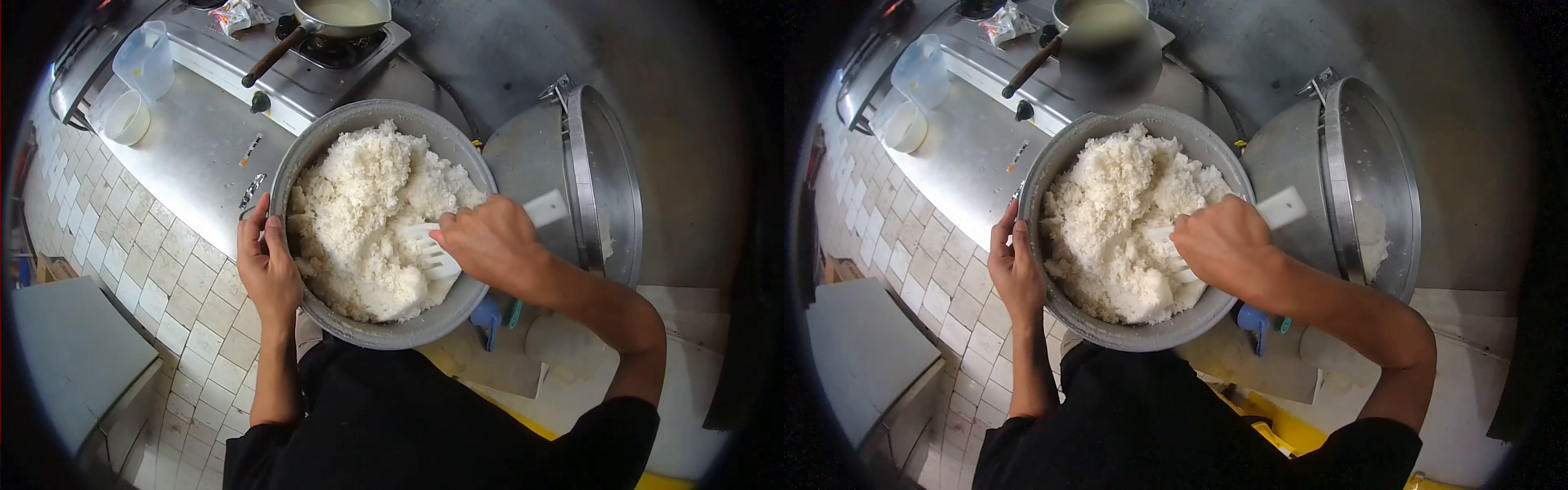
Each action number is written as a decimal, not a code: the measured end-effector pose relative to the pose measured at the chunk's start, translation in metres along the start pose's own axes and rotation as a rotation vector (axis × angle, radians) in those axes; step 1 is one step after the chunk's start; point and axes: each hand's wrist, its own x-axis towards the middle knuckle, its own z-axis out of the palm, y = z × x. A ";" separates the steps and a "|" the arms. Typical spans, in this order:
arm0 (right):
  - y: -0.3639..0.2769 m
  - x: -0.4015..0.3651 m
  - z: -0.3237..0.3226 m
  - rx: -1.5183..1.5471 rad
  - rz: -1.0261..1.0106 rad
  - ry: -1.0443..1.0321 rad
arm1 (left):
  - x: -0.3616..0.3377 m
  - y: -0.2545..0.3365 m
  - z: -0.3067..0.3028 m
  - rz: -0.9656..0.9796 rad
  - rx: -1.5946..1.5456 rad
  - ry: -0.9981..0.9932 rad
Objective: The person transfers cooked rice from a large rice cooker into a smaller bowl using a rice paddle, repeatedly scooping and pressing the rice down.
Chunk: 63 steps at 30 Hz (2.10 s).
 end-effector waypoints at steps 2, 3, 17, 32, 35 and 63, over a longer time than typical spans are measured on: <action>0.004 -0.001 0.009 -0.001 -0.111 0.115 | -0.001 -0.001 -0.003 -0.002 0.015 -0.014; 0.009 -0.007 0.004 -0.007 -0.107 0.124 | 0.000 -0.002 -0.004 0.009 0.011 -0.010; 0.014 -0.037 0.012 0.018 -0.121 0.102 | 0.002 -0.011 -0.003 0.075 -0.014 0.006; -0.031 -0.028 0.000 0.215 -0.108 0.308 | -0.001 -0.013 -0.003 0.019 -0.075 -0.006; -0.049 -0.007 0.007 0.187 -0.144 0.352 | 0.001 -0.014 -0.002 0.011 -0.076 0.002; 0.035 0.017 -0.082 0.109 0.388 0.309 | 0.003 -0.009 -0.008 0.073 -0.012 0.001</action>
